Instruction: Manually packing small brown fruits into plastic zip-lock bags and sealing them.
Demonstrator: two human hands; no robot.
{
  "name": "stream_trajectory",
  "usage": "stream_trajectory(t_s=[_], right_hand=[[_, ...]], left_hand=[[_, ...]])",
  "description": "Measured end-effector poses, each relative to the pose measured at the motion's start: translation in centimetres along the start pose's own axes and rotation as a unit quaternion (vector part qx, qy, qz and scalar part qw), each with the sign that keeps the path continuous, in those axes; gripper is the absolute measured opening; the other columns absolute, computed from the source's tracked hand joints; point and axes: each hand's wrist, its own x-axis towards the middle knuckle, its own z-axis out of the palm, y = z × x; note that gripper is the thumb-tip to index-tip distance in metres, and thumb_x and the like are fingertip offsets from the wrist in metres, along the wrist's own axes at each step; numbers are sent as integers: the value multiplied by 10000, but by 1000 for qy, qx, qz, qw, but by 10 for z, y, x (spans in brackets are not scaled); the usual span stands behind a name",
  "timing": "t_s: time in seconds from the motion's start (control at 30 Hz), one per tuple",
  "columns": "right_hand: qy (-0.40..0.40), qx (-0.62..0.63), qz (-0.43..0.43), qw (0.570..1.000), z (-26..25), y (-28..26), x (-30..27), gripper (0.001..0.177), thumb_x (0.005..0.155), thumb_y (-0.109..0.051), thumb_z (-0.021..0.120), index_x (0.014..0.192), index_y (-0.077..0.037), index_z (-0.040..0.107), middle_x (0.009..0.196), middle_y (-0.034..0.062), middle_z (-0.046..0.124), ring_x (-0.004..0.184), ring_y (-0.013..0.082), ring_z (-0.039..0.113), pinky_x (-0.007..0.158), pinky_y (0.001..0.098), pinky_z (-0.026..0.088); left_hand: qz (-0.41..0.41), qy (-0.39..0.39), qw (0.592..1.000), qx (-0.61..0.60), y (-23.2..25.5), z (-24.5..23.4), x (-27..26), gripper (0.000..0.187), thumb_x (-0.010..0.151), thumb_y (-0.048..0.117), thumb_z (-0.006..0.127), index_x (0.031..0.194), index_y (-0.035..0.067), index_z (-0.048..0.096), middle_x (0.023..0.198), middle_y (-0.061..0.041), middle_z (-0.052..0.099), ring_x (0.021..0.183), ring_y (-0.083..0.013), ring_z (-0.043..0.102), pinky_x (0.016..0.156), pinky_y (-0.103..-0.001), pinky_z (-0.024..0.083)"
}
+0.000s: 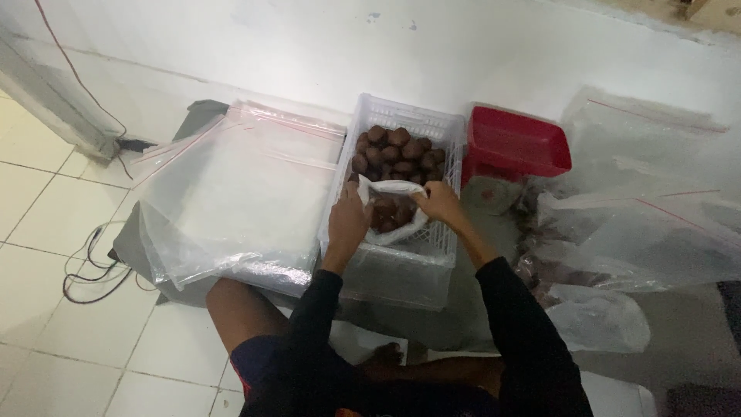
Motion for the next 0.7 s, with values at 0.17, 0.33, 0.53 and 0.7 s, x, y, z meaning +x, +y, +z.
stream_trajectory(t_s=[0.17,0.33,0.53,0.7], right_hand=[[-129,167,142,967,-18,-30,-22,552,917,-397,741,1271,13,632,1099,187,699,964,289,673,750,412,547],[-166,293,125,933,-38,-49,-40,722,848,-265,827,1423,38,515,1260,190,639,1067,267,618,849,390,572],[-87,192,69,975,-35,-27,-44,451,851,-177,856,1167,69,649,1009,237,707,839,306,716,685,419,623],[45,51,-5,998,-14,2,-41,321,838,-189,852,992,-39,612,821,152,645,704,300,701,537,408,551]], left_hand=[[-31,-62,988,-141,-8,-1,9,555,977,357,627,1370,-1,466,1186,-259,615,1026,-468,698,849,-582,592],[-23,-102,982,-155,-14,1,15,567,960,281,634,1426,26,435,1167,-243,645,1076,-434,697,914,-570,569],[-17,-86,982,-167,-7,-10,8,544,908,211,698,1376,19,497,1076,-243,665,1007,-454,713,869,-578,568],[11,-30,994,-108,0,-11,-1,522,886,80,633,1376,-34,494,1141,-299,648,962,-495,707,823,-612,579]])
